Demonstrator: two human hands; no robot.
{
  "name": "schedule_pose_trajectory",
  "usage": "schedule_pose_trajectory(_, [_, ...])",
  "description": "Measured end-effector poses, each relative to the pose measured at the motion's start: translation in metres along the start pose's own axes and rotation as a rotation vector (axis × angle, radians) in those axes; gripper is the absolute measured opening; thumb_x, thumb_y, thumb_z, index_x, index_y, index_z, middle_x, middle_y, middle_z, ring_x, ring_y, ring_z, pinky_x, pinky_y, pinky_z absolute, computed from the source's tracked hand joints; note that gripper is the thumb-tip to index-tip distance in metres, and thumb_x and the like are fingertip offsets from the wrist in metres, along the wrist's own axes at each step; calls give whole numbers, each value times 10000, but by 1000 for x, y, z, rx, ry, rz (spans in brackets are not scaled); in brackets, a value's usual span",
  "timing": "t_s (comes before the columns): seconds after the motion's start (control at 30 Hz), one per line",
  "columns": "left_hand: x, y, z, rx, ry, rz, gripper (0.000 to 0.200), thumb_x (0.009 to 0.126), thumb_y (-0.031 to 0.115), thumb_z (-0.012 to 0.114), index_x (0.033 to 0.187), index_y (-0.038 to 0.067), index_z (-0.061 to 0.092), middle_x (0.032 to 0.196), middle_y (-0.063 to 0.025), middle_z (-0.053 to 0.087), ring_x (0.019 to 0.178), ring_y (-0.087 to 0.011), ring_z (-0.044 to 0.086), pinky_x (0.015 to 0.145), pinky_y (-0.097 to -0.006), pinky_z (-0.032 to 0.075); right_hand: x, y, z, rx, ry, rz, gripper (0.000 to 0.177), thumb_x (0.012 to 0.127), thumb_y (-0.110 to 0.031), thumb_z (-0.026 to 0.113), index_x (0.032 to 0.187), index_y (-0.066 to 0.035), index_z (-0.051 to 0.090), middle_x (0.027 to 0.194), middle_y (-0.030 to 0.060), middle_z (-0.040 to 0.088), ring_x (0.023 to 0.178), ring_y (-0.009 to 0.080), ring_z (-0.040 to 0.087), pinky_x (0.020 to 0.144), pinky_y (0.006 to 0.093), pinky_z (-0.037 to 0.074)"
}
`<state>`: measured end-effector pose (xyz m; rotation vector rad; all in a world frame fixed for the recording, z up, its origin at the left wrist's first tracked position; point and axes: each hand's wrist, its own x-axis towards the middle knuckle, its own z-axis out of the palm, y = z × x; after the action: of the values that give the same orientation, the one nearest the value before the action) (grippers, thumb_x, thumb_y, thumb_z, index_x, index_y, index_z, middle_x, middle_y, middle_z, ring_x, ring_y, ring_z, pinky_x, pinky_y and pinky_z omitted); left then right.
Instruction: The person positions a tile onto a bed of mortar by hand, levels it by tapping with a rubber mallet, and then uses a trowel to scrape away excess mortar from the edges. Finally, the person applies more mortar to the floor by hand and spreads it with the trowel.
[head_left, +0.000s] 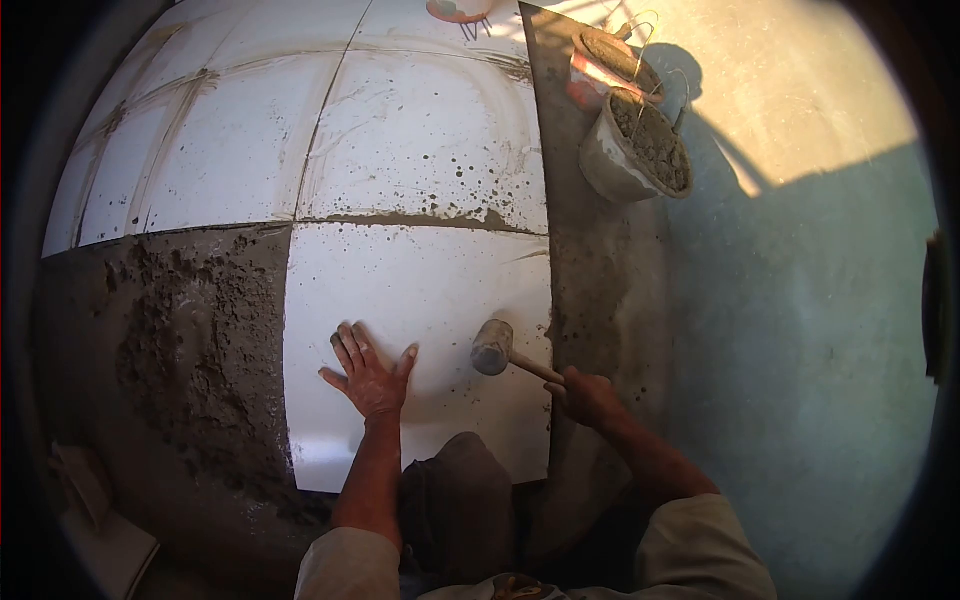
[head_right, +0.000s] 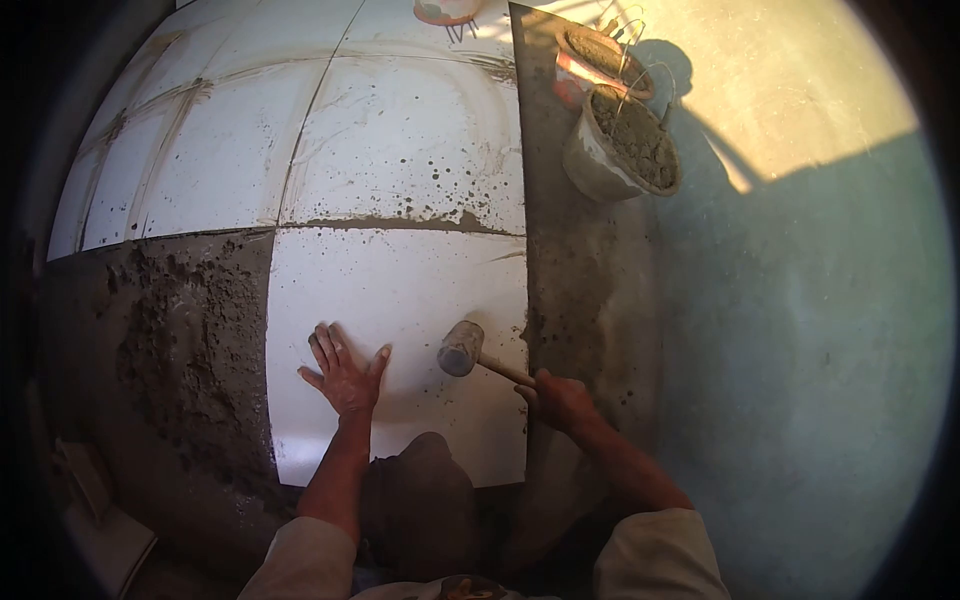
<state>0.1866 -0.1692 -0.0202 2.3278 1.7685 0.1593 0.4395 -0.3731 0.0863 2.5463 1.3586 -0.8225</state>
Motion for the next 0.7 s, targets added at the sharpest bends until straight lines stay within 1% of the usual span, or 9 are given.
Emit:
schedule_pose_trajectory(0.03, [-4,-1,-1,10,-5,6,1060,749,748,569,1494,71,239,1572,-81,186,1452,-280,160,1050,-712,105,2,-10,1,23,16,19,435,883,-461,612,852,-37,518,777,203,661,739,397,656,647,495,512])
schedule_pose_trajectory(0.1, [0,2,-3,-2,6,-11,1017,757,681,624,1499,103,237,1564,-84,211,1449,-282,175,1048,-709,137,8,-11,5,30,41,-14,443,889,-467,603,853,-34,519,771,205,661,735,400,656,644,495,512])
schedule_pose_trajectory(0.37, [1,3,-4,-41,-21,-11,1034,751,710,600,1502,99,237,1574,-83,190,1457,-279,144,1070,-704,75,-1,-12,27,49,81,-55,442,900,-470,587,850,-35,526,725,182,646,699,392,648,623,492,507])
schedule_pose_trajectory(0.43, [0,1,-5,-16,-17,-57,1038,750,718,592,1502,94,240,1578,-84,184,1457,-280,143,1070,-705,69,-8,-19,22,37,134,-52,407,890,-436,617,829,-45,524,694,168,629,669,381,641,590,479,499])
schedule_pose_trajectory(0.47, [1,1,-5,-20,-36,-42,1041,750,728,579,1501,90,242,1582,-87,173,1459,-282,139,1070,-705,61,-14,-23,18,38,113,-99,407,890,-436,617,829,-45,524,694,168,629,669,381,641,590,479,499])
schedule_pose_trajectory(0.53, [1,-2,-4,-2,-49,-62,1045,750,738,567,1500,86,243,1586,-89,162,1460,-284,135,1071,-706,52,-23,-33,4,249,153,-151,379,870,-400,658,814,-52,518,689,166,617,650,375,634,564,465,491])
schedule_pose_trajectory(0.57, [1,-2,-3,-15,-30,-38,1032,762,745,549,1495,83,249,1578,-96,180,1454,-285,153,1060,-716,65,-26,-42,-2,253,138,-180,379,870,-400,658,814,-52,518,689,166,617,650,375,634,564,465,491])
schedule_pose_trajectory(0.63, [1,-3,0,-19,-5,-19,1020,774,752,530,1491,80,255,1569,-103,197,1447,-287,170,1050,-725,78,-26,-55,-10,276,219,-318,364,861,-378,674,818,-53,515,688,161,605,637,375,628,554,458,488])
schedule_pose_trajectory(0.7, [0,-3,1,-35,9,10,1017,777,750,529,1490,80,252,1576,-102,179,1450,-282,158,1058,-718,67,-17,-64,-4,277,213,-354,362,870,-376,663,818,-50,513,690,164,601,635,377,627,555,461,487])
